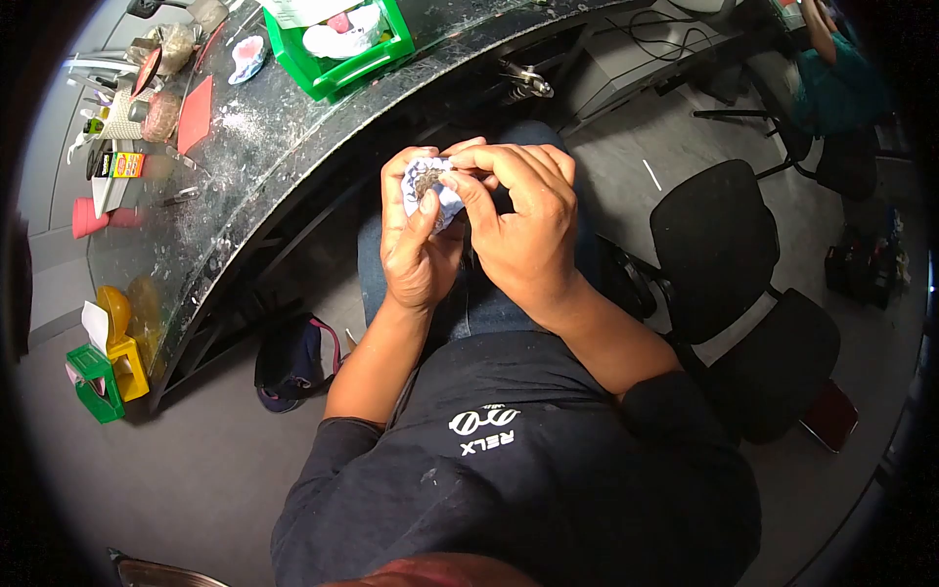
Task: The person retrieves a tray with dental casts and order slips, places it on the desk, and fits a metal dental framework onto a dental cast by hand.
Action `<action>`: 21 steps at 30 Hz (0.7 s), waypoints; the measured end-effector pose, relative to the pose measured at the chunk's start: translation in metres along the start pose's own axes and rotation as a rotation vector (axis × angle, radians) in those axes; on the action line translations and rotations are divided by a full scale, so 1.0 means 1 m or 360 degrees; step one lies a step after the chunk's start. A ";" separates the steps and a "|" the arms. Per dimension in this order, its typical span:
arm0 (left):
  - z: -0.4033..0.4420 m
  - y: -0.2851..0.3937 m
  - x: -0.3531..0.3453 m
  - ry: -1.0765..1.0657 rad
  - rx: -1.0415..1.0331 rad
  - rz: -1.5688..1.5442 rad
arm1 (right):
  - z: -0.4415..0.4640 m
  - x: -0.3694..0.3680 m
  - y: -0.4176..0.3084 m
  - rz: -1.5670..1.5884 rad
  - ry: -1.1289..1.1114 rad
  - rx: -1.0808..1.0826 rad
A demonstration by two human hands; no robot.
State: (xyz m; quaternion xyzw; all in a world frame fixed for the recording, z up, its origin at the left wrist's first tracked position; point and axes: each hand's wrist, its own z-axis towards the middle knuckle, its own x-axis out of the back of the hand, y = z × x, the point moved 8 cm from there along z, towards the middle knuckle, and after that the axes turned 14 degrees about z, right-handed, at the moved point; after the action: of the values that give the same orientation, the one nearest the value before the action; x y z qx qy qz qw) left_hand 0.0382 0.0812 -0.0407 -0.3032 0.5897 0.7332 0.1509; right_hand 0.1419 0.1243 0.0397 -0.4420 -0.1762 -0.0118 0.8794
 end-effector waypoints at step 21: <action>-0.002 -0.005 0.005 0.0085 0.0239 0.0120 | 0.001 0.001 0.015 0.0056 -0.0017 0.0069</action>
State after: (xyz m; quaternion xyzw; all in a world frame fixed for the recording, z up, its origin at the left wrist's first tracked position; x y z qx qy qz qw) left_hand 0.0379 0.0801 -0.0481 -0.2881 0.6579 0.6836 0.1296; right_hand 0.1449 0.1340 0.0291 -0.4261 -0.1733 0.0098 0.8879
